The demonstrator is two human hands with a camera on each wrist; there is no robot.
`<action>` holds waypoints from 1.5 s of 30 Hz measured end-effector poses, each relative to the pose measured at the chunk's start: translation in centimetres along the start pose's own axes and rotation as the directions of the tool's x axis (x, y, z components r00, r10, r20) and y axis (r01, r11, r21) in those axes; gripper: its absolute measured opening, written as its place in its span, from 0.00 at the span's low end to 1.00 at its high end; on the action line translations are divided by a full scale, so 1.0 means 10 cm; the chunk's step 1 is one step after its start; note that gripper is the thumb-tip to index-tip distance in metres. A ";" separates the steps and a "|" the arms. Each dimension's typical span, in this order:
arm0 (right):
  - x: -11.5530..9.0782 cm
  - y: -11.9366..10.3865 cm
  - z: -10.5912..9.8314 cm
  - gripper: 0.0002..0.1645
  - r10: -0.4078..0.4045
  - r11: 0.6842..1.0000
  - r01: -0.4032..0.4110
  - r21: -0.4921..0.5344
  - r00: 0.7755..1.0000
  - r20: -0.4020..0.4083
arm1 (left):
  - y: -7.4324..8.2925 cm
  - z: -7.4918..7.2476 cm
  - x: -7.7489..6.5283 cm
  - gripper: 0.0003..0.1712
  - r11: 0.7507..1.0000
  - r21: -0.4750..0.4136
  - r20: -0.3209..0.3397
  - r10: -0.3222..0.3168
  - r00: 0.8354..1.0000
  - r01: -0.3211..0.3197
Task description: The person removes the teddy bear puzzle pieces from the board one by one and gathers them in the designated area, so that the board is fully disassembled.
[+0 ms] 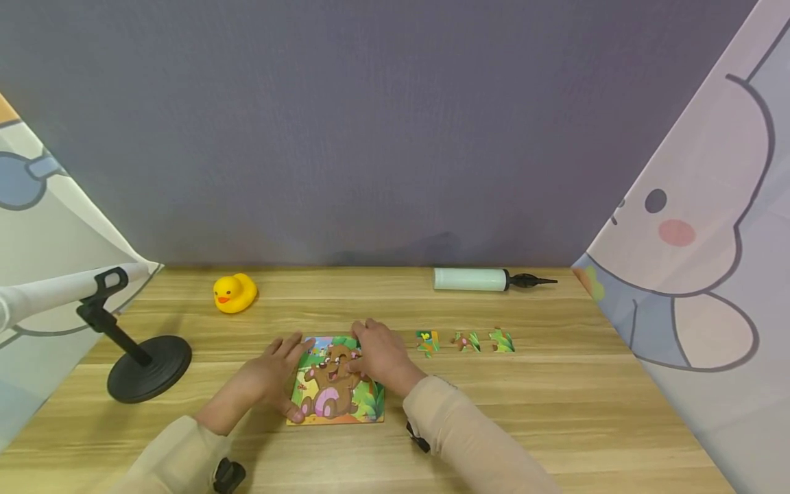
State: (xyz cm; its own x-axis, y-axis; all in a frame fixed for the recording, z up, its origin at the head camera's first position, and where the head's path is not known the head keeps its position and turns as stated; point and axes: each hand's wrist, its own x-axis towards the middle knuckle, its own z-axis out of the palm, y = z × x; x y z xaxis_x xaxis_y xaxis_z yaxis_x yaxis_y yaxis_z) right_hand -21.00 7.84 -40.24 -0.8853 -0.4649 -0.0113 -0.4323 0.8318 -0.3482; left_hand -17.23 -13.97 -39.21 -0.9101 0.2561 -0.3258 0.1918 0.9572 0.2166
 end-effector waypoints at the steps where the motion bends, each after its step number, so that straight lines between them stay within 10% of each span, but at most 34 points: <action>1: 0.00 0.01 0.00 0.29 0.001 1.000 -0.001 -0.009 1.000 0.006 | 0.00 0.00 0.00 0.77 1.000 0.001 0.000 0.000 1.000 0.000; 45: 0.17 0.27 -0.07 0.31 -0.050 0.999 0.051 -0.009 0.998 0.049 | 0.02 -0.02 -0.02 0.76 1.000 0.001 0.005 -0.001 1.000 0.001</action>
State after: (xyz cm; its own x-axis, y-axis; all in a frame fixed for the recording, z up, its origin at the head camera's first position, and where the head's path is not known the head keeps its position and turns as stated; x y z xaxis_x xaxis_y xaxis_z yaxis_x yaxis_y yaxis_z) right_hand -23.84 9.54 -40.56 -0.8530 -0.5204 -0.0398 -0.4782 0.8098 -0.3399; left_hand -17.09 -13.84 -38.95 -0.9085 0.2557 -0.3306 0.1913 0.9577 0.2150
